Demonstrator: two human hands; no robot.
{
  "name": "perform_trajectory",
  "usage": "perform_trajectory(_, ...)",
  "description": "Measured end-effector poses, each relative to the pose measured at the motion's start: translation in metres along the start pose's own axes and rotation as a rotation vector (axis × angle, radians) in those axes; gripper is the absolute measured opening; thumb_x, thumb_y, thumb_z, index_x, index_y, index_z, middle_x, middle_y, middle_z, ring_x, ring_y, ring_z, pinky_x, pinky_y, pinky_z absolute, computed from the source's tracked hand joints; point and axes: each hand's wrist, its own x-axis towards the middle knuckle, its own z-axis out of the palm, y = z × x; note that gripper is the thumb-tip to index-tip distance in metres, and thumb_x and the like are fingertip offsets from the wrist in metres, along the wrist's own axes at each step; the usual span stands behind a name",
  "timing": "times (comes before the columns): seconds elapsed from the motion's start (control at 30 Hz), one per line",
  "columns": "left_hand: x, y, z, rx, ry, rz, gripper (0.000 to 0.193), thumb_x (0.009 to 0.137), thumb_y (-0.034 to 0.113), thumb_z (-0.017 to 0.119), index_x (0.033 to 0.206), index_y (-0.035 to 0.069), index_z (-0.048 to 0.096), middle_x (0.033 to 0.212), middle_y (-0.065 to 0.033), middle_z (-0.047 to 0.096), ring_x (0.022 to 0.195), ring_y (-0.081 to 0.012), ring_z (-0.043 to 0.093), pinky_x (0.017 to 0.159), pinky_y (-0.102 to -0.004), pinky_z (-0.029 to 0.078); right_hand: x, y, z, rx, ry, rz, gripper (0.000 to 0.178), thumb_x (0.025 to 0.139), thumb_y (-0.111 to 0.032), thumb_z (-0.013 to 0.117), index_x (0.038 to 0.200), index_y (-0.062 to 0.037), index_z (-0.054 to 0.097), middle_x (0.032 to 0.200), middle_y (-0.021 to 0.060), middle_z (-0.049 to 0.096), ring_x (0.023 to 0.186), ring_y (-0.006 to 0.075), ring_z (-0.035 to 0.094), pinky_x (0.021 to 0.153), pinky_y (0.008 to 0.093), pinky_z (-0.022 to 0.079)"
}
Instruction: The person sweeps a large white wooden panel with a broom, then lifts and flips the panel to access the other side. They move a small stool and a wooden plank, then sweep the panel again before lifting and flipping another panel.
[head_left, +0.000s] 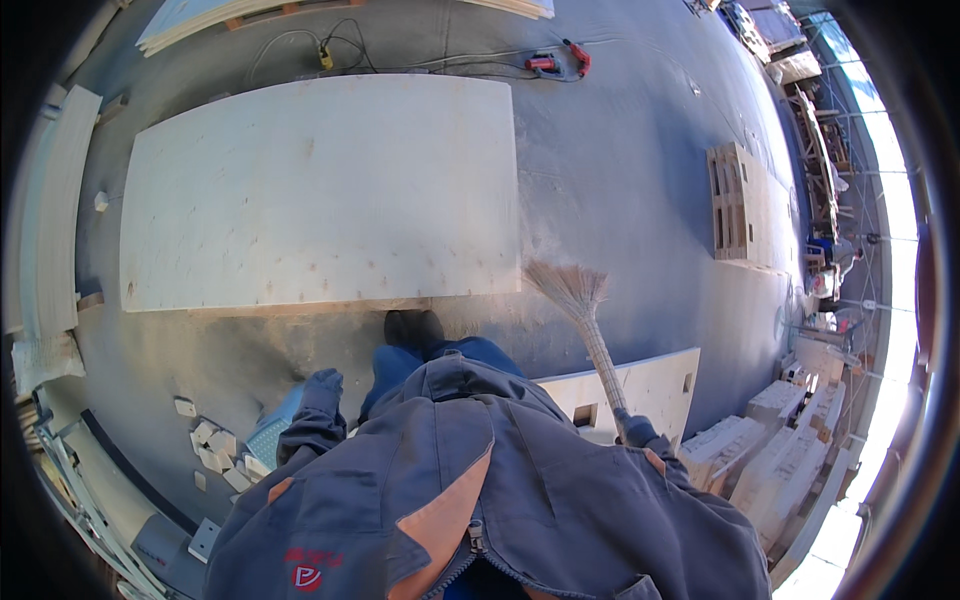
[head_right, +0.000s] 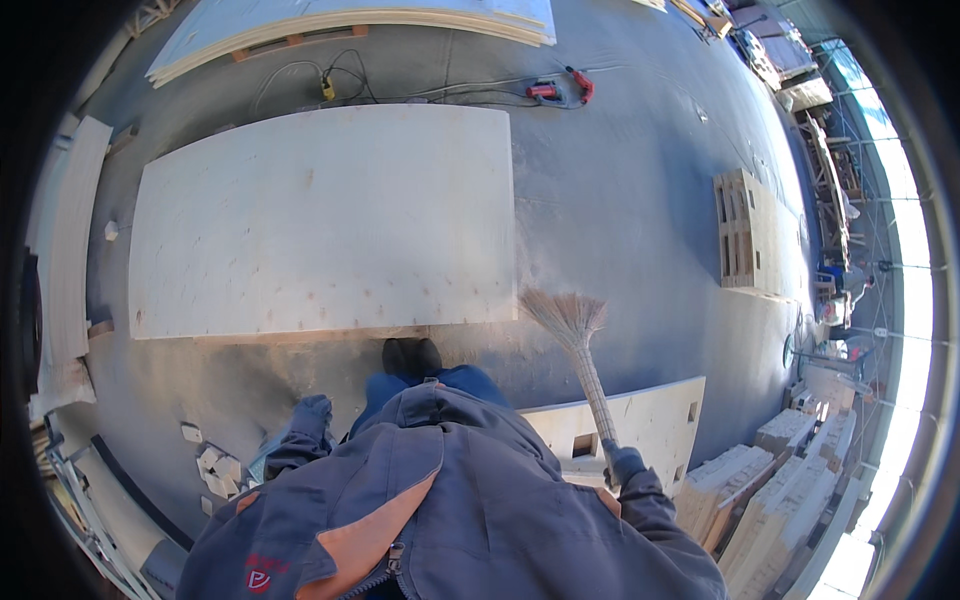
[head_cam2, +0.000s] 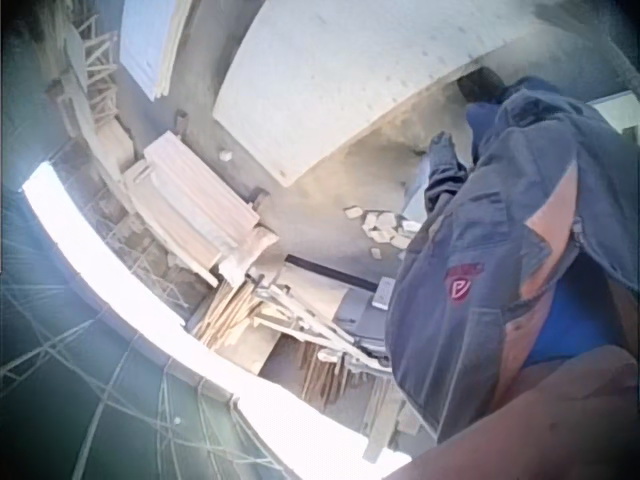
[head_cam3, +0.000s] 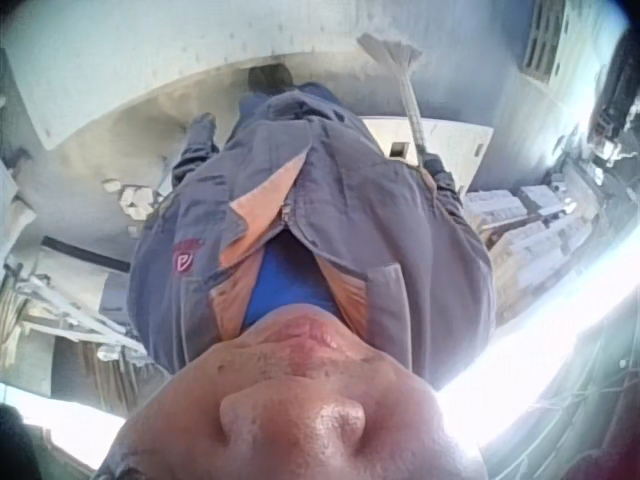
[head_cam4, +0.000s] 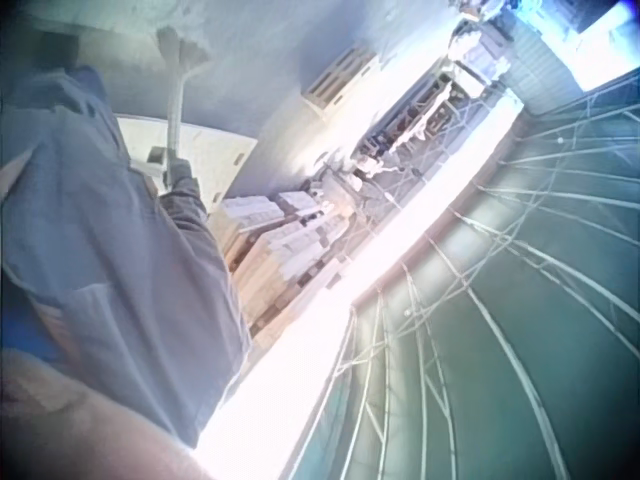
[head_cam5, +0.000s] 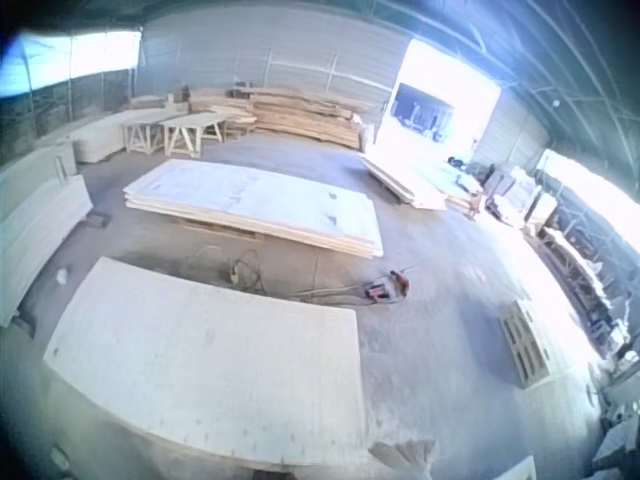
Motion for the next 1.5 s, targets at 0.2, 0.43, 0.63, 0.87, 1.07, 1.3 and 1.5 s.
perform_trajectory(0.2,-0.032,-0.045,-0.026,1.131,0.082,0.81,0.014,0.083,0.015,0.053,0.075,0.007,0.061,0.066,-0.0086,0.061,0.053,-0.0199,0.058,0.051,-0.0362,0.046,-0.001,-0.054,0.007,-0.111,0.163,-0.044,0.068,0.082,-0.065,0.056,0.081,0.0025,0.067,0.066,0.0167,0.063,0.064,0.0297,0.064,0.059,0.0423,0.047)
perform_trajectory(0.43,-0.078,-0.081,0.022,0.73,0.241,0.462,0.016,0.086,0.013,0.052,0.08,0.006,0.065,0.063,-0.0106,0.062,0.051,-0.0192,0.06,0.051,-0.0345,0.048,0.131,-0.238,0.008,-0.323,-0.08,-0.462,0.064,0.081,-0.057,0.062,0.087,0.0071,0.065,0.063,0.019,0.063,0.055,0.0284,0.064,0.053,0.0399,0.05)
perform_trajectory(0.63,-0.152,-0.116,0.148,0.476,0.117,-0.08,0.013,0.084,0.019,0.058,0.081,0.006,0.061,0.073,-0.0116,0.063,0.063,-0.023,0.062,0.056,-0.0351,0.048,0.188,-0.433,0.052,-0.691,-0.304,-0.834,0.062,0.083,-0.055,0.058,0.065,0.0031,0.065,0.053,0.0157,0.059,0.049,0.0282,0.061,0.054,0.0402,0.049)
perform_trajectory(0.87,-0.268,-0.002,0.315,0.256,0.198,-0.312,0.015,0.084,0.014,0.054,0.076,0.005,0.061,0.076,-0.0124,0.062,0.066,-0.0217,0.061,0.058,-0.0354,0.047,0.219,-0.465,0.055,-0.686,-0.335,-0.883,0.052,0.083,-0.048,0.063,0.083,0.0045,0.066,0.066,0.0157,0.058,0.054,0.0267,0.058,0.051,0.039,0.046)
perform_trajectory(1.07,-0.259,-0.053,0.343,0.118,0.237,-0.293,0.016,0.085,0.015,0.053,0.074,0.005,0.06,0.07,-0.0104,0.06,0.062,-0.019,0.06,0.055,-0.0338,0.047,0.284,-0.386,-0.025,-0.725,-0.239,-0.797,0.052,0.082,-0.047,0.063,0.076,0.0047,0.065,0.057,0.0135,0.056,0.047,0.0251,0.057,0.047,0.0387,0.044)
perform_trajectory(1.3,-0.168,-0.07,0.3,0.211,0.218,-0.111,0.018,0.087,0.016,0.052,0.073,0.005,0.058,0.064,-0.0081,0.057,0.058,-0.0157,0.058,0.052,-0.032,0.047,0.288,-0.235,-0.155,-0.731,-0.177,-0.428,0.06,0.085,-0.054,0.059,0.066,0.0031,0.062,0.056,0.015,0.059,0.047,0.026,0.059,0.049,0.0407,0.046)
perform_trajectory(1.5,-0.066,-0.028,0.288,-0.127,0.322,0.137,0.023,0.089,0.019,0.057,0.105,0.003,0.062,0.075,-0.004,0.061,0.061,-0.0147,0.057,0.055,-0.0279,0.046,0.254,-0.1,-0.216,-0.563,-0.069,-0.235,0.06,0.087,-0.054,0.057,0.069,0.0028,0.064,0.055,0.0143,0.058,0.047,0.0266,0.059,0.049,0.0405,0.046)
